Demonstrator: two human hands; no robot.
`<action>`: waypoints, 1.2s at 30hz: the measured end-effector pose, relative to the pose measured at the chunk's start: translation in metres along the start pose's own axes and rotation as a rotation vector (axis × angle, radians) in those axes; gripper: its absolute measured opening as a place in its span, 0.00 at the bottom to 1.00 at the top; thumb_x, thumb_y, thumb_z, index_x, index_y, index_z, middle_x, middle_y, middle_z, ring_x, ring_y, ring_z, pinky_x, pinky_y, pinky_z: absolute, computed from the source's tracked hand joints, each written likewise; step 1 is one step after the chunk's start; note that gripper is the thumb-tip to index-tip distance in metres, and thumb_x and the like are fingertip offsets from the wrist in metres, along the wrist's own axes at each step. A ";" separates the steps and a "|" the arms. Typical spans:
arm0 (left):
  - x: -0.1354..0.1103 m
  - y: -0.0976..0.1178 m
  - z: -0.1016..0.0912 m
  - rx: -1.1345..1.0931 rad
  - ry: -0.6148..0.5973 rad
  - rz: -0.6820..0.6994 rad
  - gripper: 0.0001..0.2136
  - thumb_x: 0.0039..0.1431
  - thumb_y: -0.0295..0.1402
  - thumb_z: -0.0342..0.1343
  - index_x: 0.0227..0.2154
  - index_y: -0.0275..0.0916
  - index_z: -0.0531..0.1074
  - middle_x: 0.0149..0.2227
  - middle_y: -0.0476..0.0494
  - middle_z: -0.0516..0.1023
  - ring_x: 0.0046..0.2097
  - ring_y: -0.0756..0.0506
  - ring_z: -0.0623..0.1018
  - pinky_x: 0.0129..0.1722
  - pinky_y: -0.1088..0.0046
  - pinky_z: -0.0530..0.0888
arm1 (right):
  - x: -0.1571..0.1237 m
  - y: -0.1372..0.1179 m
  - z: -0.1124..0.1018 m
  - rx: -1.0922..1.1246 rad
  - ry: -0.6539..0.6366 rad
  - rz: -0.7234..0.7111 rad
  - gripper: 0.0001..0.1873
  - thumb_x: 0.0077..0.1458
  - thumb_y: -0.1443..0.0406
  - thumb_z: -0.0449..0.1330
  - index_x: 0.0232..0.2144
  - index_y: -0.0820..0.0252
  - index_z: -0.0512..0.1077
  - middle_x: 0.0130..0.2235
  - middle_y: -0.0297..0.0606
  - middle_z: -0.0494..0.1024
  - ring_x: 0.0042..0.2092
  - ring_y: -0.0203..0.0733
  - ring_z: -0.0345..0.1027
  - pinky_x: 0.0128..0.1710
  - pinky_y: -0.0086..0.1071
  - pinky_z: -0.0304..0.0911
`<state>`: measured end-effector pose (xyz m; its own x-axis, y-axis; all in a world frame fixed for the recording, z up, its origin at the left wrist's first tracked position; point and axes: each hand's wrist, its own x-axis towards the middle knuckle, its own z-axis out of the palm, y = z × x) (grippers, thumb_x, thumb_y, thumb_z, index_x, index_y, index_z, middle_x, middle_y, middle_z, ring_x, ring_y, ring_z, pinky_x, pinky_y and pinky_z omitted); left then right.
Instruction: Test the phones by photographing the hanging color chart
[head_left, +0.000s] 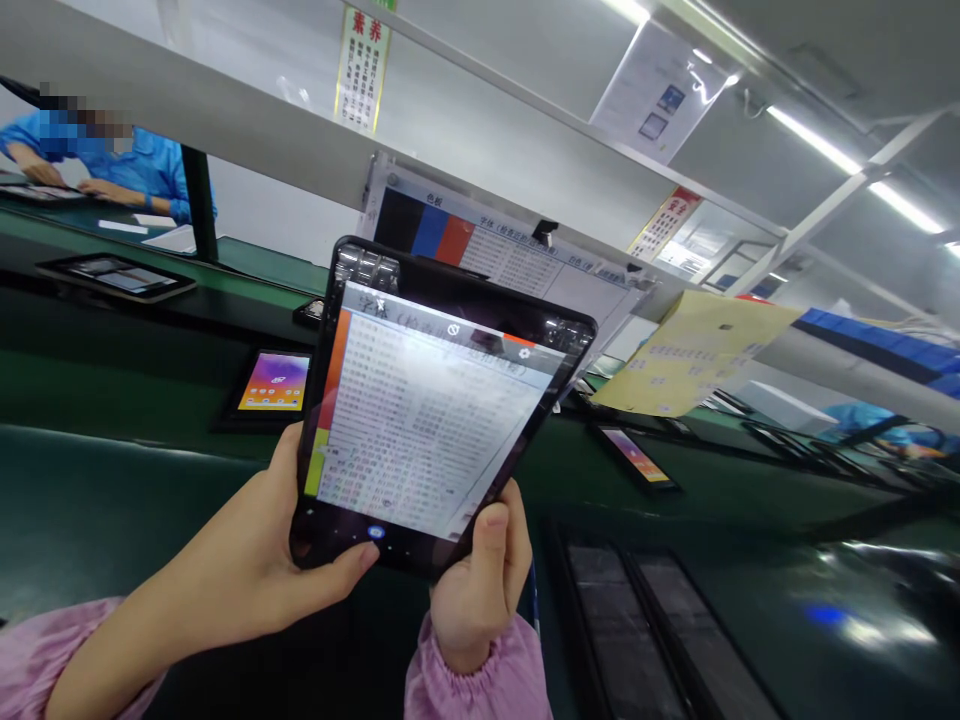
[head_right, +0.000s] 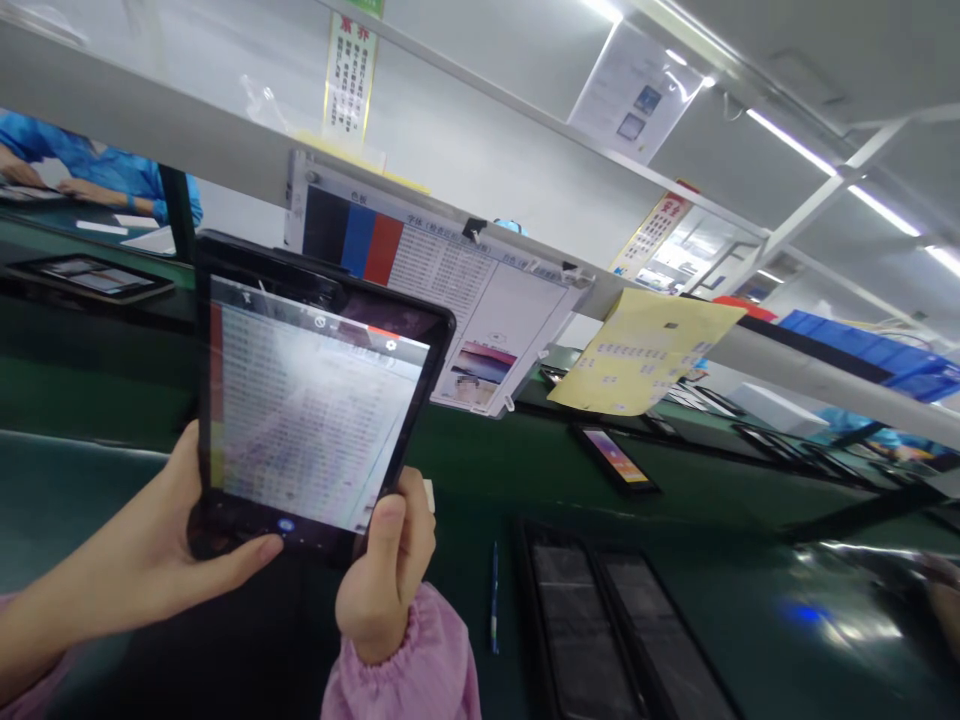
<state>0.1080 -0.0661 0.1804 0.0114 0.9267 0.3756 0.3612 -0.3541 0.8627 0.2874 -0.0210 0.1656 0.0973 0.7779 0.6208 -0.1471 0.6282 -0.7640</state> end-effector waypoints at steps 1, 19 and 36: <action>0.000 0.000 0.000 0.004 0.000 -0.002 0.36 0.61 0.41 0.64 0.65 0.54 0.48 0.55 0.43 0.75 0.55 0.38 0.80 0.50 0.64 0.82 | 0.000 0.000 0.000 -0.008 0.004 -0.008 0.20 0.75 0.54 0.51 0.45 0.57 0.81 0.36 0.40 0.78 0.37 0.46 0.71 0.37 0.39 0.68; -0.001 0.003 0.000 0.030 0.013 0.021 0.34 0.60 0.42 0.65 0.62 0.56 0.51 0.50 0.47 0.73 0.49 0.42 0.80 0.48 0.69 0.82 | 0.000 -0.002 0.000 -0.115 0.042 -0.005 0.24 0.74 0.51 0.50 0.46 0.59 0.80 0.37 0.45 0.79 0.38 0.52 0.74 0.38 0.46 0.72; -0.011 0.002 -0.015 -0.094 -0.014 0.037 0.26 0.70 0.39 0.48 0.68 0.38 0.61 0.62 0.39 0.74 0.64 0.36 0.72 0.62 0.58 0.73 | 0.003 -0.001 -0.002 0.062 0.043 0.129 0.19 0.72 0.54 0.53 0.42 0.58 0.79 0.35 0.42 0.79 0.37 0.49 0.75 0.35 0.40 0.72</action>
<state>0.0947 -0.0786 0.1836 0.0364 0.9140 0.4040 0.2708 -0.3982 0.8764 0.2895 -0.0195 0.1683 0.1159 0.8528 0.5091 -0.2213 0.5219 -0.8238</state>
